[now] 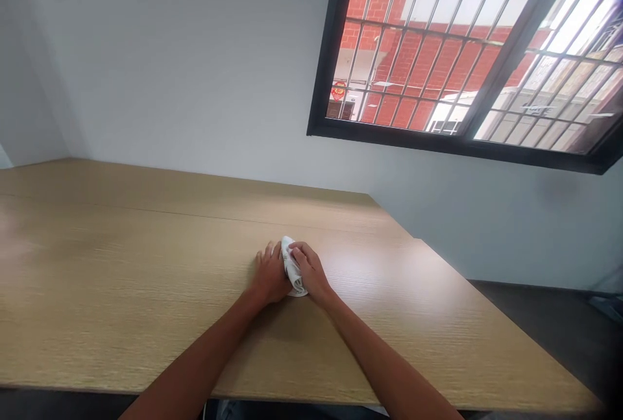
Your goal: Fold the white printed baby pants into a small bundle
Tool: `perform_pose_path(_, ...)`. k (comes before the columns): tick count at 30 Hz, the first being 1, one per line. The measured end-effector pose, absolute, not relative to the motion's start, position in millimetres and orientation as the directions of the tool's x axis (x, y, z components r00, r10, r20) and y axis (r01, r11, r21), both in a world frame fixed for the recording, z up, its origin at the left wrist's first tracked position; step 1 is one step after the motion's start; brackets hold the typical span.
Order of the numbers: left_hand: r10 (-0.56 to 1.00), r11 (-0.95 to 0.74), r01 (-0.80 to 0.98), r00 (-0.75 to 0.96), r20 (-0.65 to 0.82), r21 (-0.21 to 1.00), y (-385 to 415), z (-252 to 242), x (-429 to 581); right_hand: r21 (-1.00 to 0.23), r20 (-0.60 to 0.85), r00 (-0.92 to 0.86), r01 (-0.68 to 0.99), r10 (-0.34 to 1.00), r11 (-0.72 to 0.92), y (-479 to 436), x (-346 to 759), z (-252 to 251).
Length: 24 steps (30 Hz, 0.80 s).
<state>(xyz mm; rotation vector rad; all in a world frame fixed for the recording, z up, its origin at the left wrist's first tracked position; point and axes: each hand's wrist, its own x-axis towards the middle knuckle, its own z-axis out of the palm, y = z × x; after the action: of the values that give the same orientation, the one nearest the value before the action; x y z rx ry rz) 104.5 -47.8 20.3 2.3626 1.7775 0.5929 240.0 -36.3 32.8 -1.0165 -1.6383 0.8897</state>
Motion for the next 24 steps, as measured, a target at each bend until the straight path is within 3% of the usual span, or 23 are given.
perform_pose_path(3, 0.907, -0.376, 0.845, 0.250, 0.339, 0.381, -45, 29, 103, -0.878, 0.392, -0.084, 0.263, 0.916, 0.400, -37, 239, 31)
perform_pose_path(6, 0.883, -0.454, 0.754, 0.312, 0.350, 0.475, -36, 36, 95, -0.863, 0.375, -0.068, 0.340, 0.925, 0.374, -36, 241, 31)
perform_pose_path(9, 0.900, -0.421, 0.707, 0.248, 0.359, 0.568, -25, 34, 80, -0.855, 0.343, -0.101, 0.378, 0.934, 0.355, -37, 241, 32)
perform_pose_path(14, 0.973, -0.229, 0.537, 0.155, 0.172, 0.812, -14, 24, 60, -0.827, 0.296, -0.317, 0.386, 0.901, 0.408, -41, 242, 38)
perform_pose_path(20, 0.990, -0.141, 0.511, 0.070, 0.122, 0.848, -12, 25, 60, -0.642, 0.366, -0.488, 0.485, 0.793, 0.595, -40, 246, 28)
perform_pose_path(24, 0.993, -0.114, 0.555, 0.050, 0.103, 0.824, -19, 28, 64, -0.492, 0.304, -0.509, 0.640, 0.806, 0.590, -44, 243, 20)
